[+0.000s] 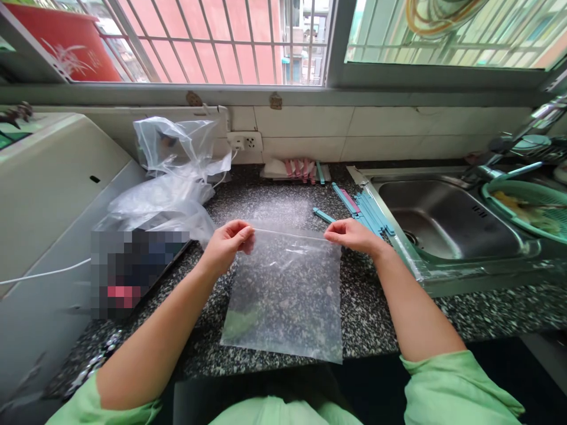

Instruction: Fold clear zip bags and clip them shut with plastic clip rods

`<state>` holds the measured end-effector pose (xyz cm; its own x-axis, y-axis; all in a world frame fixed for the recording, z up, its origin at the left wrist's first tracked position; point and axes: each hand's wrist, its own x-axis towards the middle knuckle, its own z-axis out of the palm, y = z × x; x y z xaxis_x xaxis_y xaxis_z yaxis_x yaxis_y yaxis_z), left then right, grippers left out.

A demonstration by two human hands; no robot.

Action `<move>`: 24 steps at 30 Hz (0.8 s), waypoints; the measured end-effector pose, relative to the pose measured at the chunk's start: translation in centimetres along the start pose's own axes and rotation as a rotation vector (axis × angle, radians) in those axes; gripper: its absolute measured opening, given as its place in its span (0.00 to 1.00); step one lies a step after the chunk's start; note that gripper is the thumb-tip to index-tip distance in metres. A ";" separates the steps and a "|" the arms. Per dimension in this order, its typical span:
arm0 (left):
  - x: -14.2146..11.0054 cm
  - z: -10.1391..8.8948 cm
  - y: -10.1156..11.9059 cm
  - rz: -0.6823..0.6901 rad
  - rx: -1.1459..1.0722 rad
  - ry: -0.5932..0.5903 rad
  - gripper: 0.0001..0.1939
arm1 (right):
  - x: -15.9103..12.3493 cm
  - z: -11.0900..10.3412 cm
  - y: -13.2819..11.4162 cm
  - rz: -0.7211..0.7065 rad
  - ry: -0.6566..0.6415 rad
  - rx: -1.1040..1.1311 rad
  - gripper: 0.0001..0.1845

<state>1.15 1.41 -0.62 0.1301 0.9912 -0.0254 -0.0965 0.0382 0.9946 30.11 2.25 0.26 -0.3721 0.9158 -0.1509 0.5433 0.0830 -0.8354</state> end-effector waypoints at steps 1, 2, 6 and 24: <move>-0.1 0.2 -0.1 0.010 0.000 -0.009 0.16 | 0.0 0.1 -0.1 0.003 -0.030 -0.015 0.18; -0.1 0.3 -0.3 0.021 0.001 -0.015 0.16 | 0.0 0.3 -0.2 0.003 -0.057 -0.026 0.18; -0.1 0.3 -0.6 0.062 0.021 0.008 0.15 | 0.1 1.1 -0.6 -0.024 -0.105 -0.039 0.20; -0.6 1.9 -1.7 0.074 0.068 -0.089 0.12 | 0.0 4.8 -1.8 -0.087 -0.071 -0.221 0.15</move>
<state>3.08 0.55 -2.15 0.2120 0.9757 0.0548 -0.0420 -0.0469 0.9980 25.53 0.21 -0.74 -0.4723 0.8723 -0.1263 0.6551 0.2516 -0.7125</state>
